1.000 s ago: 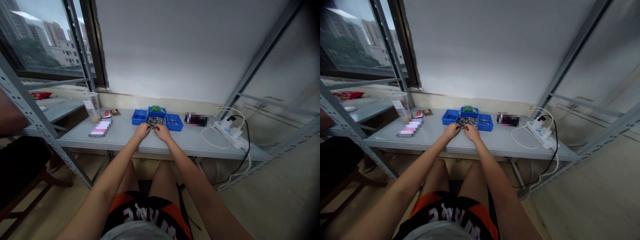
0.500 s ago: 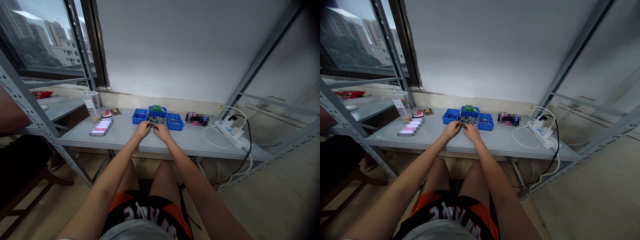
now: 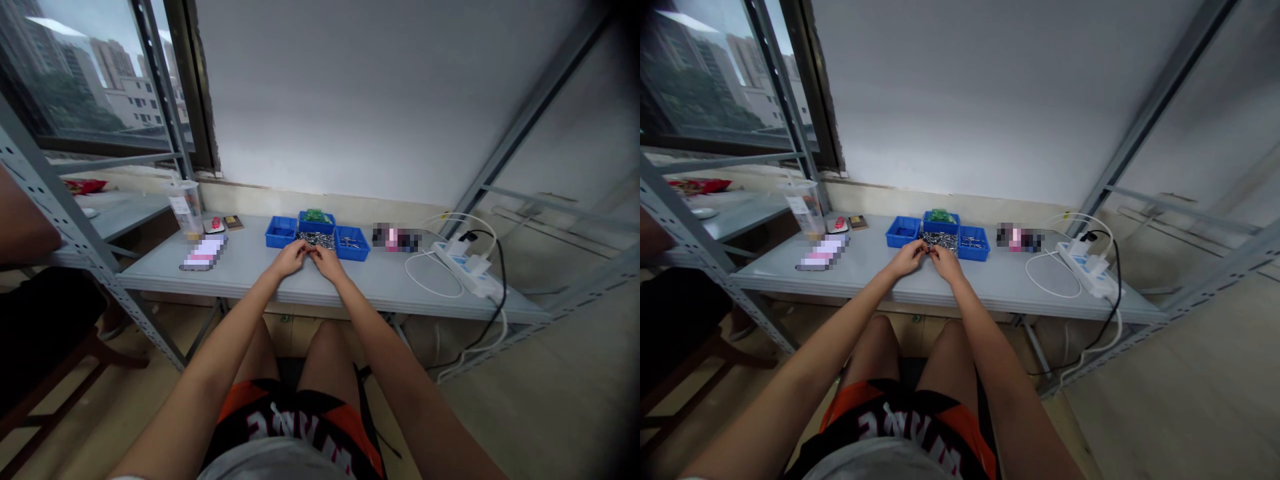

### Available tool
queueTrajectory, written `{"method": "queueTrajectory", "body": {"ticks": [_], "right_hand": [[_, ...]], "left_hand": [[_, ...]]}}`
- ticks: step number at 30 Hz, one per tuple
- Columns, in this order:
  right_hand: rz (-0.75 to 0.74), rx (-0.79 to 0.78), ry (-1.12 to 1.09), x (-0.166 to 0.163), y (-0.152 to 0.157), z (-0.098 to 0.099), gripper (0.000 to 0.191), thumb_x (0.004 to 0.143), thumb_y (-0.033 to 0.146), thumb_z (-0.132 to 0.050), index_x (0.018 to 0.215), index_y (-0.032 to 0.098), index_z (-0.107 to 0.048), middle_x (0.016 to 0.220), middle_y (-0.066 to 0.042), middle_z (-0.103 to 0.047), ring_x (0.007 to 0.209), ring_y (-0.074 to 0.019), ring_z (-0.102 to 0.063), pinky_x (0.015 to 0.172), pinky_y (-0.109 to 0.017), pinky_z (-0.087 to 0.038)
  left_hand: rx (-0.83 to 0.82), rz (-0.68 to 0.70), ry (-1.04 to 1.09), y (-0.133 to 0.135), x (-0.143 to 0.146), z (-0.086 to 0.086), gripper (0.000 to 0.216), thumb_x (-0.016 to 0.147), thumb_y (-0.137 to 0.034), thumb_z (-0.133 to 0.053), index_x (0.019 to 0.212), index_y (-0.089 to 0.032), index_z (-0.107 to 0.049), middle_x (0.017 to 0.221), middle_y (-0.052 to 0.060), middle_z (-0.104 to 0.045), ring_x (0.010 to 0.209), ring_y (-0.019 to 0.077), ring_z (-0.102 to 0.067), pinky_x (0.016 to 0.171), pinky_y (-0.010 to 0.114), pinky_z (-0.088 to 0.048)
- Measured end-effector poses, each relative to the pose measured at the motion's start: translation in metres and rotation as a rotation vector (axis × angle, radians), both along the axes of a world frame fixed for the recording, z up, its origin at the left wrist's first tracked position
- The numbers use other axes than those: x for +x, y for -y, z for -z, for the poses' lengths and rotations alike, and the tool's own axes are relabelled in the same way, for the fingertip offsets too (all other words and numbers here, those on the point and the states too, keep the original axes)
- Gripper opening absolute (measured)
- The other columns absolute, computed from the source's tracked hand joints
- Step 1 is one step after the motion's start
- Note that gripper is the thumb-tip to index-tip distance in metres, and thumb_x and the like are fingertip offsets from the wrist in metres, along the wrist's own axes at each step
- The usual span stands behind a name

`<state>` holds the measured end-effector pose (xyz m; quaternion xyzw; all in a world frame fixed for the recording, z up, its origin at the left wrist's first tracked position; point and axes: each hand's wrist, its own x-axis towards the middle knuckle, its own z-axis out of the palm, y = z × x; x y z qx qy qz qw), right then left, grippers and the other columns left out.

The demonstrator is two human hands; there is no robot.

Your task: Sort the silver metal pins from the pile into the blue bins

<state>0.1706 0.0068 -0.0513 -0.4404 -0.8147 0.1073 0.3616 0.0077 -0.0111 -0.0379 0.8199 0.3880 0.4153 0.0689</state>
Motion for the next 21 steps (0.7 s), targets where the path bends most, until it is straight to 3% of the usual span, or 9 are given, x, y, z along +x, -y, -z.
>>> {"method": "queueTrajectory", "body": {"ticks": [5,10,21], "right_hand": [[0.035,0.014,0.025,-0.0005,-0.0014,0.0001,0.017,0.085,0.026,-0.047,0.092,0.021,-0.062,0.086,-0.004,-0.065,0.078,-0.017,-0.058,0.074,-0.027,-0.041],[0.026,0.067,0.05,-0.0007,-0.0042,0.0012,0.016,0.084,0.024,-0.047,0.088,0.019,-0.062,0.088,-0.006,-0.063,0.084,-0.0178,-0.055,0.077,-0.028,-0.04],[0.02,0.059,0.034,-0.0006,-0.0073,0.0038,0.011,0.082,0.021,-0.05,0.084,0.019,-0.06,0.083,-0.004,-0.063,0.077,-0.0164,-0.055,0.072,-0.027,-0.04]], "left_hand": [[-0.039,-0.144,-0.014,-0.0029,-0.0012,0.0025,0.018,0.077,-0.011,-0.042,0.086,-0.016,-0.057,0.086,0.006,-0.063,0.081,0.0181,-0.056,0.074,0.027,-0.043],[-0.128,-0.261,-0.031,-0.0014,-0.0009,0.0019,0.02,0.084,-0.026,-0.042,0.085,-0.017,-0.06,0.081,0.007,-0.065,0.074,0.019,-0.058,0.068,0.027,-0.042],[-0.15,-0.198,-0.061,-0.0091,-0.003,0.0078,0.017,0.077,-0.024,-0.05,0.081,-0.015,-0.064,0.076,0.006,-0.066,0.068,0.017,-0.057,0.062,0.025,-0.04]]}}
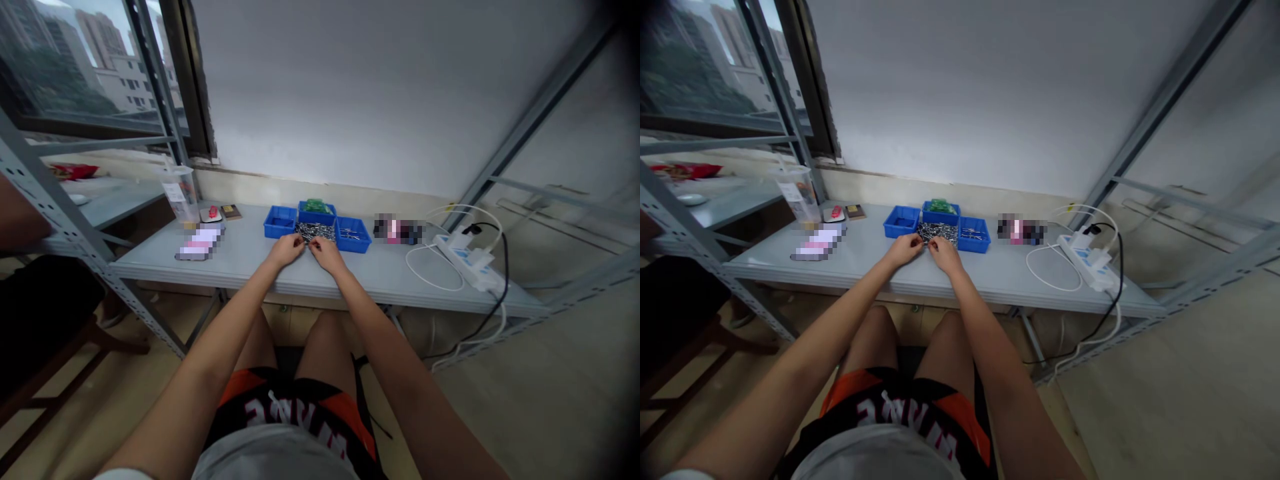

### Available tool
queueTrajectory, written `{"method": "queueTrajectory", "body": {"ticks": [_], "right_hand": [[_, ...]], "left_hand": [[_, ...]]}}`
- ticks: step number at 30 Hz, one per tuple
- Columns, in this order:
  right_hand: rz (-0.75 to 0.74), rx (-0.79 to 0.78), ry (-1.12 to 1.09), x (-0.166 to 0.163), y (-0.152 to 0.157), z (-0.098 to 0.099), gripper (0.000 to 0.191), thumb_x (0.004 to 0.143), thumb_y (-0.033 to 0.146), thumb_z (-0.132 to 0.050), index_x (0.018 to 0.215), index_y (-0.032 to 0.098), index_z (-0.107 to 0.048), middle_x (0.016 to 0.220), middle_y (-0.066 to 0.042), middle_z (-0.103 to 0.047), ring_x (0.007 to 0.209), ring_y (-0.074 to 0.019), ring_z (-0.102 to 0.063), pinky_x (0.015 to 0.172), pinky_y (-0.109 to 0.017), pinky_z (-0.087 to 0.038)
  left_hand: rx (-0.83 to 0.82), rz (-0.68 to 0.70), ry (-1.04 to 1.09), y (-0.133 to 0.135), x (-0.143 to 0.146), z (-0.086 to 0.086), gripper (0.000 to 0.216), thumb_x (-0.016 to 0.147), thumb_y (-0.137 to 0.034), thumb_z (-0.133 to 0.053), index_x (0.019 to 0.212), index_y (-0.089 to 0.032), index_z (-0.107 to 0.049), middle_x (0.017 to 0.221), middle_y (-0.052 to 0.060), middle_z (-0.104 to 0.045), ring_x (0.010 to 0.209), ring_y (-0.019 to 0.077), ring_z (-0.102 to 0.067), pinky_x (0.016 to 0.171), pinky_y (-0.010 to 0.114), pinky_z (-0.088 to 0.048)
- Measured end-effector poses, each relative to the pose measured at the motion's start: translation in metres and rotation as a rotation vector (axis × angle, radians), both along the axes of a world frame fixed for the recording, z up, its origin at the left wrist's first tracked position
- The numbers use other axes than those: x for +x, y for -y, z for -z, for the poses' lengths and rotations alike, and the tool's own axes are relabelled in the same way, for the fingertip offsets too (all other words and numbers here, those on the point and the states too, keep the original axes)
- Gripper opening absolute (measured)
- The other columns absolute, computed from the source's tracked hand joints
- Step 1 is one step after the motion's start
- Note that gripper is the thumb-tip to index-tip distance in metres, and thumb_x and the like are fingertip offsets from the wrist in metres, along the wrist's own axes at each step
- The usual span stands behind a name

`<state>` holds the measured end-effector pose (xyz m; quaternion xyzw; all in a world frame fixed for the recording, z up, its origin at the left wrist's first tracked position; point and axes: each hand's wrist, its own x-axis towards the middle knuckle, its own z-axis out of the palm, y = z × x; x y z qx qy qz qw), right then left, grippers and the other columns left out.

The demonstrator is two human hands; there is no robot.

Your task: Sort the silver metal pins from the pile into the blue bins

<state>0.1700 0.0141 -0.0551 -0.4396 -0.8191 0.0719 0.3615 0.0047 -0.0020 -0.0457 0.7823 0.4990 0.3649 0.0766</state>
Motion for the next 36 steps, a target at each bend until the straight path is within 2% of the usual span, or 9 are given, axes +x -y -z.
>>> {"method": "queueTrajectory", "body": {"ticks": [7,19,31,36], "right_hand": [[0.001,-0.035,-0.114,-0.001,0.005,-0.004,0.012,0.085,0.023,-0.046,0.089,0.019,-0.056,0.085,-0.003,-0.063,0.079,-0.0167,-0.057,0.071,-0.027,-0.04],[-0.014,-0.018,-0.077,0.0,0.003,-0.001,0.01,0.081,0.022,-0.052,0.087,0.02,-0.059,0.084,-0.003,-0.065,0.076,-0.0163,-0.058,0.071,-0.028,-0.043],[-0.008,-0.031,-0.05,0.0,0.004,-0.002,0.013,0.084,0.025,-0.049,0.089,0.02,-0.061,0.083,-0.003,-0.066,0.074,-0.0162,-0.059,0.068,-0.026,-0.042],[-0.046,-0.054,-0.035,0.0,0.008,-0.004,0.016,0.084,0.031,-0.05,0.09,0.021,-0.062,0.081,-0.002,-0.067,0.072,-0.0154,-0.059,0.067,-0.025,-0.042]], "left_hand": [[-0.026,0.083,-0.014,0.001,0.0,0.0,0.018,0.075,-0.027,-0.054,0.082,-0.014,-0.065,0.078,0.005,-0.067,0.069,0.0163,-0.057,0.062,0.024,-0.04],[0.087,0.046,0.044,-0.003,0.0,0.0,0.019,0.083,-0.023,-0.049,0.087,-0.014,-0.065,0.085,0.007,-0.066,0.077,0.0188,-0.059,0.072,0.028,-0.044],[0.162,0.13,0.077,0.004,0.001,-0.006,0.018,0.084,-0.027,-0.051,0.088,-0.015,-0.065,0.085,0.005,-0.064,0.077,0.0162,-0.057,0.073,0.026,-0.044],[0.165,0.067,0.141,0.009,0.003,-0.008,0.015,0.082,-0.025,-0.05,0.086,-0.015,-0.06,0.082,0.003,-0.063,0.075,0.0148,-0.056,0.068,0.024,-0.043]]}}
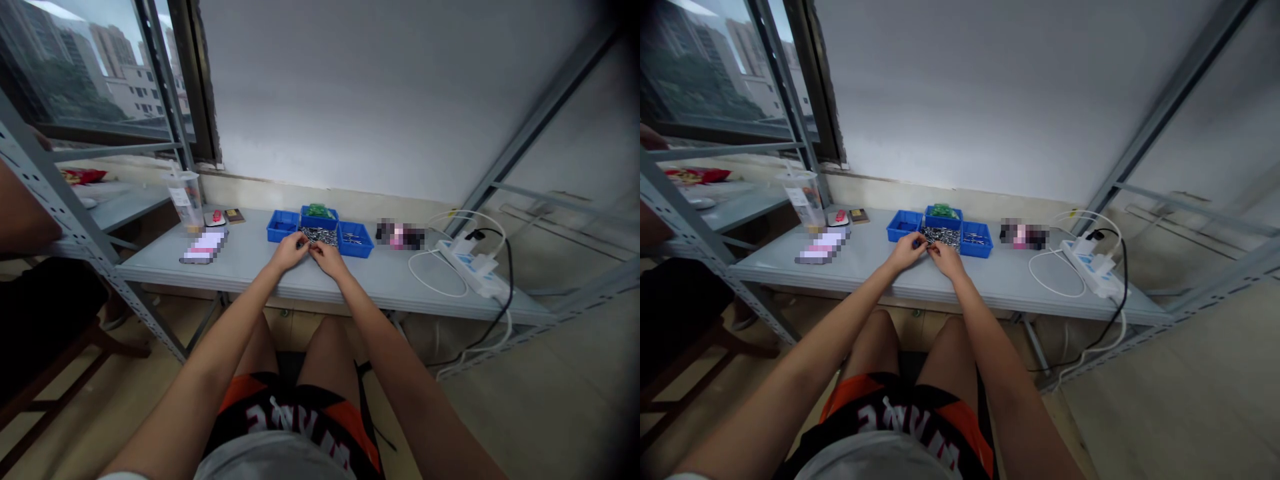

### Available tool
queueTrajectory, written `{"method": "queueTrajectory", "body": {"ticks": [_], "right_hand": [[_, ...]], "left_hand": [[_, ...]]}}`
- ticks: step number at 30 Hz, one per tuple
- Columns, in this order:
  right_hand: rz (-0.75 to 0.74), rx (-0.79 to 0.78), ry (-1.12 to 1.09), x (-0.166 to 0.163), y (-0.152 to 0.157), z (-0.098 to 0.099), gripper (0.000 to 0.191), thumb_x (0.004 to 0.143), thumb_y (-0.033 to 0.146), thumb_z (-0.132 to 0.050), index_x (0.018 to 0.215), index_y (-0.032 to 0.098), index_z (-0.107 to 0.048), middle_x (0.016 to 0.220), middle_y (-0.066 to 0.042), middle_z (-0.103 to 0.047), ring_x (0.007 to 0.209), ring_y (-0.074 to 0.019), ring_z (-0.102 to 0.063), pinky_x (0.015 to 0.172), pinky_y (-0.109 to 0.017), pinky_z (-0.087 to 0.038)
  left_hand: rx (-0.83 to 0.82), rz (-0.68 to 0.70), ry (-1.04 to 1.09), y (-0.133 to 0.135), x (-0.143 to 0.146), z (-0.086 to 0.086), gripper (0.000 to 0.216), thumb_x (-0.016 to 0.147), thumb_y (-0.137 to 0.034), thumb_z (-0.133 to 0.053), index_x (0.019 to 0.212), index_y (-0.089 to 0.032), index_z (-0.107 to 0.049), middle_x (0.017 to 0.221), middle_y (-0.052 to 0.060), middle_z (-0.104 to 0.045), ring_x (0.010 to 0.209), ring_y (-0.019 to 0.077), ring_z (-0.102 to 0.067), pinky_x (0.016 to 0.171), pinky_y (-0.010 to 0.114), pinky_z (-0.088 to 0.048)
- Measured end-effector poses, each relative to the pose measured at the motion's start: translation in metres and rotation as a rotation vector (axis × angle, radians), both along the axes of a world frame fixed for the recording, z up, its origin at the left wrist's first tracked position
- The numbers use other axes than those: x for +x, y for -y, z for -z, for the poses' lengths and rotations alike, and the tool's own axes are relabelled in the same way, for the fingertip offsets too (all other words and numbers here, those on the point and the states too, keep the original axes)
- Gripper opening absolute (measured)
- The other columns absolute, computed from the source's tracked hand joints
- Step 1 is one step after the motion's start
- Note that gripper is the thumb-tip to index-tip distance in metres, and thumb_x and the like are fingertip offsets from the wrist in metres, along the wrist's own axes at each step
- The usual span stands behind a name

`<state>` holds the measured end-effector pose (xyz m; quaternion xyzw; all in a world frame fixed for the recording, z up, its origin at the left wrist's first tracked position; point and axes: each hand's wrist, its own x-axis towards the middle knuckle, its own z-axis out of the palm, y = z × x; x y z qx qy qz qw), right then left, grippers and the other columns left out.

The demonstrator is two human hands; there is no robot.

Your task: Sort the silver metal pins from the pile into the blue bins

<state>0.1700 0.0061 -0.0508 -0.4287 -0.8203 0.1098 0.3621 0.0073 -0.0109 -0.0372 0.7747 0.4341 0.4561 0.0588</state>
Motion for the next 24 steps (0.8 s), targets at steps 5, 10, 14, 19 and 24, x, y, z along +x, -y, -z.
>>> {"method": "queueTrajectory", "body": {"ticks": [5,10,14,19,24], "right_hand": [[0.038,-0.009,-0.02,-0.0018,0.002,-0.0026,0.021,0.087,0.035,-0.046,0.087,0.021,-0.062,0.079,-0.003,-0.066,0.072,-0.017,-0.059,0.066,-0.026,-0.041],[0.066,0.008,-0.024,-0.0019,0.0032,-0.0038,0.025,0.089,0.034,-0.041,0.082,0.022,-0.061,0.08,-0.003,-0.066,0.075,-0.0171,-0.059,0.071,-0.026,-0.041],[0.044,0.001,-0.024,-0.0014,0.0036,-0.0037,0.023,0.088,0.036,-0.043,0.085,0.021,-0.061,0.079,-0.003,-0.066,0.075,-0.0168,-0.059,0.069,-0.025,-0.041],[0.032,-0.014,-0.022,-0.0013,0.004,-0.0039,0.021,0.087,0.035,-0.046,0.085,0.021,-0.062,0.08,-0.003,-0.067,0.073,-0.0162,-0.06,0.067,-0.025,-0.041],[0.025,0.006,-0.026,-0.0009,0.0042,-0.0039,0.022,0.087,0.034,-0.045,0.086,0.021,-0.062,0.079,-0.003,-0.067,0.071,-0.0161,-0.06,0.068,-0.025,-0.041]], "left_hand": [[-0.076,-0.031,0.013,0.0017,0.0001,-0.001,0.016,0.081,-0.027,-0.051,0.087,-0.015,-0.059,0.081,0.003,-0.065,0.073,0.0146,-0.058,0.067,0.024,-0.044],[-0.1,0.019,-0.079,-0.0015,-0.0007,0.0,0.02,0.081,-0.031,-0.053,0.084,-0.014,-0.064,0.084,0.006,-0.066,0.076,0.0166,-0.058,0.07,0.025,-0.044],[-0.079,0.01,-0.137,-0.0054,-0.0016,0.0028,0.017,0.077,-0.026,-0.056,0.085,-0.014,-0.066,0.086,0.006,-0.066,0.081,0.0178,-0.057,0.074,0.026,-0.043],[-0.071,-0.002,-0.164,-0.0061,-0.0025,0.0038,0.016,0.075,-0.023,-0.056,0.084,-0.015,-0.066,0.083,0.005,-0.065,0.078,0.0174,-0.056,0.073,0.026,-0.043],[-0.063,-0.001,-0.174,-0.0046,-0.0022,0.0022,0.014,0.073,-0.023,-0.057,0.08,-0.015,-0.065,0.077,0.004,-0.064,0.074,0.0167,-0.056,0.07,0.026,-0.043]]}}
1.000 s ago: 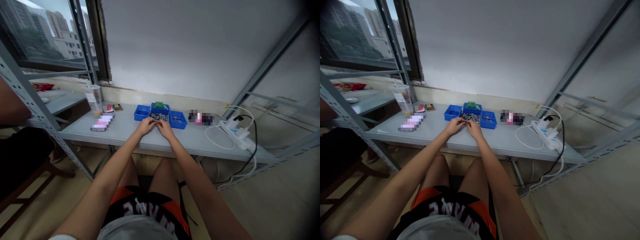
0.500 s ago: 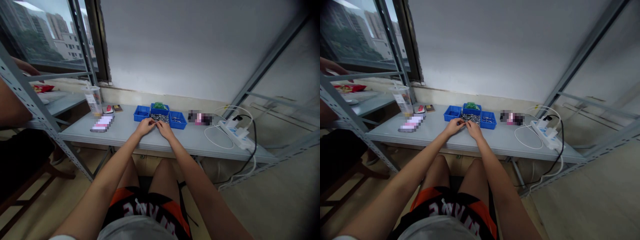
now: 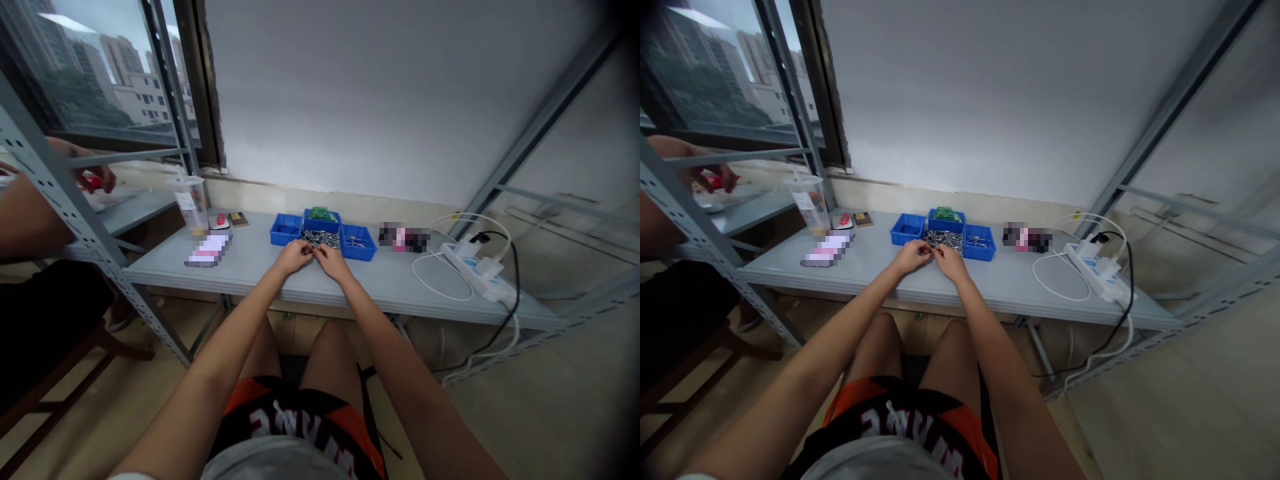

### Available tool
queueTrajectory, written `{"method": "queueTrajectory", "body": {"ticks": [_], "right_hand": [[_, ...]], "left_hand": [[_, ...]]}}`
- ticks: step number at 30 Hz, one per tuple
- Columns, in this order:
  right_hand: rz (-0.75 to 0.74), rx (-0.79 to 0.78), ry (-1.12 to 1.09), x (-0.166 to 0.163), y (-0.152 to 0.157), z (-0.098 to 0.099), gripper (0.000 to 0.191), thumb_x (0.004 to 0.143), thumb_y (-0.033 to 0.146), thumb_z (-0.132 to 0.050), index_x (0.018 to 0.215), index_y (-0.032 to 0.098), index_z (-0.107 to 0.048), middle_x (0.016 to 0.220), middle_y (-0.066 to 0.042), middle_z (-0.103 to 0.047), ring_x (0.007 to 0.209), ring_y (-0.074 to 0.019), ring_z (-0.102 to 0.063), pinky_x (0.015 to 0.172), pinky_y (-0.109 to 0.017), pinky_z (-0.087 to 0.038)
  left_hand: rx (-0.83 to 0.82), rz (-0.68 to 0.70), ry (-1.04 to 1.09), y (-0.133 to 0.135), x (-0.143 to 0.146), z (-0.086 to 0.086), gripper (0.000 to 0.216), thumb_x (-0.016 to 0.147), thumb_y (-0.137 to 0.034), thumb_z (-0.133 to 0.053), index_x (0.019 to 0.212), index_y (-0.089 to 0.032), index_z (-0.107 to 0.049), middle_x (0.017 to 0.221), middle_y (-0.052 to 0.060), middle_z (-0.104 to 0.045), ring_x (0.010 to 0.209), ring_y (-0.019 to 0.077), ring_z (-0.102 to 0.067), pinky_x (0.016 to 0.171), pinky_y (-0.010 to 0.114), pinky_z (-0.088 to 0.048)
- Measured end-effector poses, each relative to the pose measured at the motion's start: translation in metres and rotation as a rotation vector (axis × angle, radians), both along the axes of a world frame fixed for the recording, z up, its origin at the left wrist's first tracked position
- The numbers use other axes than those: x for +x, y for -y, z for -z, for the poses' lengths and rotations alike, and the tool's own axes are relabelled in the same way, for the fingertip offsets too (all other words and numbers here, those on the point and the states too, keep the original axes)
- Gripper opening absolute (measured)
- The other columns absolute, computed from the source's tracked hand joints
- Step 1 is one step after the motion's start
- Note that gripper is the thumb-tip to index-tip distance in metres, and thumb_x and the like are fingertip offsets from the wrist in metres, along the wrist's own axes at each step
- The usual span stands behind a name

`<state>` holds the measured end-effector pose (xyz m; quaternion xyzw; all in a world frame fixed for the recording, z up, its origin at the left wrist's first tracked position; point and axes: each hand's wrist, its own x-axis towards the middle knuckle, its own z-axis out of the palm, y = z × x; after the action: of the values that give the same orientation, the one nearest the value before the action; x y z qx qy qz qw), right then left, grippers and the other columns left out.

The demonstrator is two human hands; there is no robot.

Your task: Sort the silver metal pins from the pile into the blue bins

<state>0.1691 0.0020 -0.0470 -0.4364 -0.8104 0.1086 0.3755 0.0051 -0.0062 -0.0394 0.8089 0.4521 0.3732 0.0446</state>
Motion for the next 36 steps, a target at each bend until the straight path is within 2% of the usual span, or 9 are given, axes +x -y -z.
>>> {"method": "queueTrajectory", "body": {"ticks": [12,18,23,30,36], "right_hand": [[-0.013,-0.037,-0.046,0.001,-0.006,0.003,0.015,0.083,0.029,-0.05,0.086,0.021,-0.062,0.08,-0.002,-0.067,0.072,-0.0159,-0.059,0.068,-0.026,-0.043],[-0.021,-0.008,-0.086,0.0,-0.003,0.003,0.02,0.083,0.027,-0.049,0.099,0.021,-0.058,0.08,-0.001,-0.066,0.071,-0.0154,-0.059,0.068,-0.026,-0.043],[-0.042,-0.005,-0.078,0.0,-0.003,0.001,0.017,0.084,0.027,-0.046,0.09,0.02,-0.061,0.08,-0.002,-0.066,0.072,-0.0151,-0.059,0.068,-0.026,-0.043],[-0.007,-0.006,-0.082,0.001,-0.009,0.006,0.018,0.083,0.024,-0.047,0.094,0.02,-0.061,0.086,-0.003,-0.067,0.074,-0.0158,-0.06,0.071,-0.028,-0.044],[-0.006,-0.021,-0.032,0.001,-0.011,0.008,0.014,0.082,0.023,-0.051,0.09,0.02,-0.062,0.082,-0.004,-0.067,0.073,-0.0166,-0.06,0.07,-0.028,-0.045]], "left_hand": [[-0.03,-0.004,0.031,-0.002,-0.001,0.002,0.017,0.074,-0.026,-0.055,0.081,-0.014,-0.066,0.081,0.005,-0.065,0.074,0.0168,-0.057,0.07,0.025,-0.043],[-0.048,-0.008,-0.021,0.0,-0.001,0.002,0.02,0.071,-0.02,-0.053,0.085,-0.014,-0.067,0.082,0.005,-0.066,0.076,0.0179,-0.058,0.07,0.026,-0.043],[-0.041,-0.03,-0.025,0.001,0.0,0.001,0.02,0.072,-0.021,-0.053,0.086,-0.014,-0.067,0.082,0.005,-0.066,0.076,0.0181,-0.058,0.07,0.026,-0.044],[-0.027,-0.048,0.04,0.001,0.001,-0.001,0.022,0.08,-0.025,-0.05,0.09,-0.014,-0.066,0.086,0.007,-0.066,0.078,0.0183,-0.059,0.072,0.027,-0.045],[0.014,-0.046,0.05,0.002,0.001,-0.001,0.021,0.083,-0.023,-0.048,0.087,-0.014,-0.066,0.083,0.007,-0.066,0.076,0.018,-0.059,0.072,0.027,-0.044]]}}
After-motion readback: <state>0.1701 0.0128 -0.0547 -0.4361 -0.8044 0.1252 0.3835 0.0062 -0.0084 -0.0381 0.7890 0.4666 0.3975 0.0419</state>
